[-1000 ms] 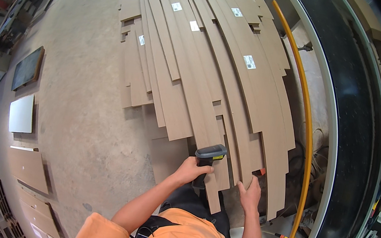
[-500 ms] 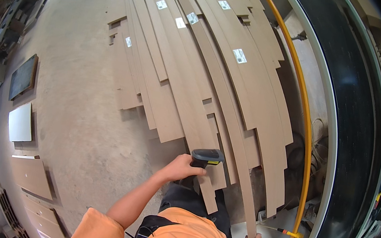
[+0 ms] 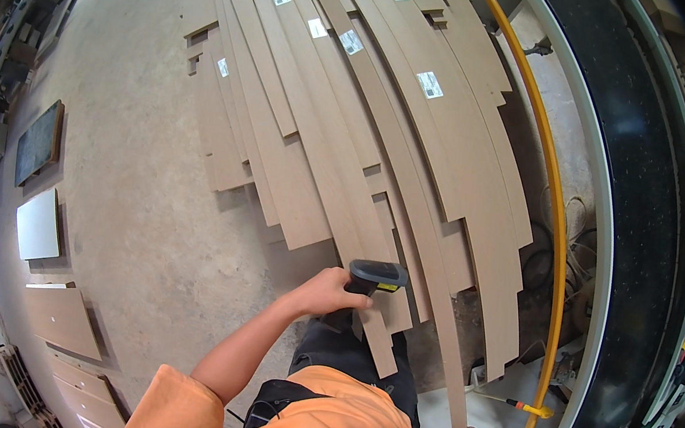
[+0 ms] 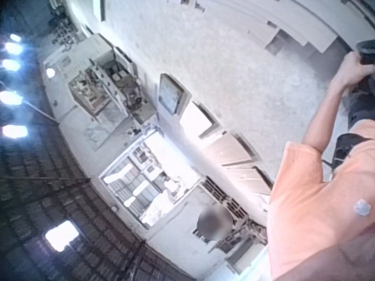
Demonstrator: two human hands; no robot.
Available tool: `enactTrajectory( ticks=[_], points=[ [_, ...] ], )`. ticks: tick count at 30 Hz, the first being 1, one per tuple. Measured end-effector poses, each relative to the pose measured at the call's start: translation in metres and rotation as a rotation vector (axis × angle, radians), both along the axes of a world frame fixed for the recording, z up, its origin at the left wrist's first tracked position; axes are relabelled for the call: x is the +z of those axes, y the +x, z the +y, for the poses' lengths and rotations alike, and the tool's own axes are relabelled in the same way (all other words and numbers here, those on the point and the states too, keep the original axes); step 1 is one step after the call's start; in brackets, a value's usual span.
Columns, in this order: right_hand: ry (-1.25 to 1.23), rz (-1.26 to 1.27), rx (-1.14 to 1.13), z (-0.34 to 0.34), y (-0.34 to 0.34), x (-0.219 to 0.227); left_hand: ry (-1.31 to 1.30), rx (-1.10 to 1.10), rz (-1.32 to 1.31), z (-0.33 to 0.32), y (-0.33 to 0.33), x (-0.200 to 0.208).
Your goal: The person repeatedly picks up wooden panels from a stack, scans their labels with a handheld barcode scanner, and places them on a conveyor belt or floor. The person also uses a yellow tool to adjust or clear items on the conveyor.
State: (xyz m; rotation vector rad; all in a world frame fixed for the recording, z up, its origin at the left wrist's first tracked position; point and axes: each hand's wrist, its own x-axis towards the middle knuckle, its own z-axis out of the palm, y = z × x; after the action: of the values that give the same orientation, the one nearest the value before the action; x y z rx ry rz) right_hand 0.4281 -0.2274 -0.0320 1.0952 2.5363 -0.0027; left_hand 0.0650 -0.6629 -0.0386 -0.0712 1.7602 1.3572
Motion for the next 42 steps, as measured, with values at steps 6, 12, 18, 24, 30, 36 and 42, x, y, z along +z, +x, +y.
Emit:
enactTrajectory(
  ticks=[6, 12, 18, 24, 30, 36, 42],
  points=[
    [0.002, 0.014, 0.028, 0.007, 0.001, -0.003, 0.097, 0.053, -0.094, 0.001, 0.006, -0.005],
    [-0.272, -0.007, 0.067, -0.003, -0.028, 0.004, 0.072, 0.020, 0.096, 0.001, 0.011, -0.009],
    [-0.431, 0.160, 0.196, -0.043, -0.126, 0.007, 0.125, 0.189, 0.060, 0.009, 0.013, -0.013],
    [-0.464, 0.390, 0.381, -0.093, -0.244, 0.008, 0.087, 0.237, -0.009, 0.013, 0.019, -0.016],
    [-0.506, 0.442, 0.600, -0.134, -0.318, -0.005, 0.193, 0.348, 0.052, 0.022, 0.024, -0.022],
    [-0.461, 0.575, 0.660, -0.130, -0.355, -0.008, 0.240, 0.327, 0.018, 0.020, 0.022, -0.027],
    [-0.234, 0.562, 0.603, -0.088, -0.380, -0.011, 0.287, 0.342, -0.095, 0.016, 0.021, -0.029]
  ],
)
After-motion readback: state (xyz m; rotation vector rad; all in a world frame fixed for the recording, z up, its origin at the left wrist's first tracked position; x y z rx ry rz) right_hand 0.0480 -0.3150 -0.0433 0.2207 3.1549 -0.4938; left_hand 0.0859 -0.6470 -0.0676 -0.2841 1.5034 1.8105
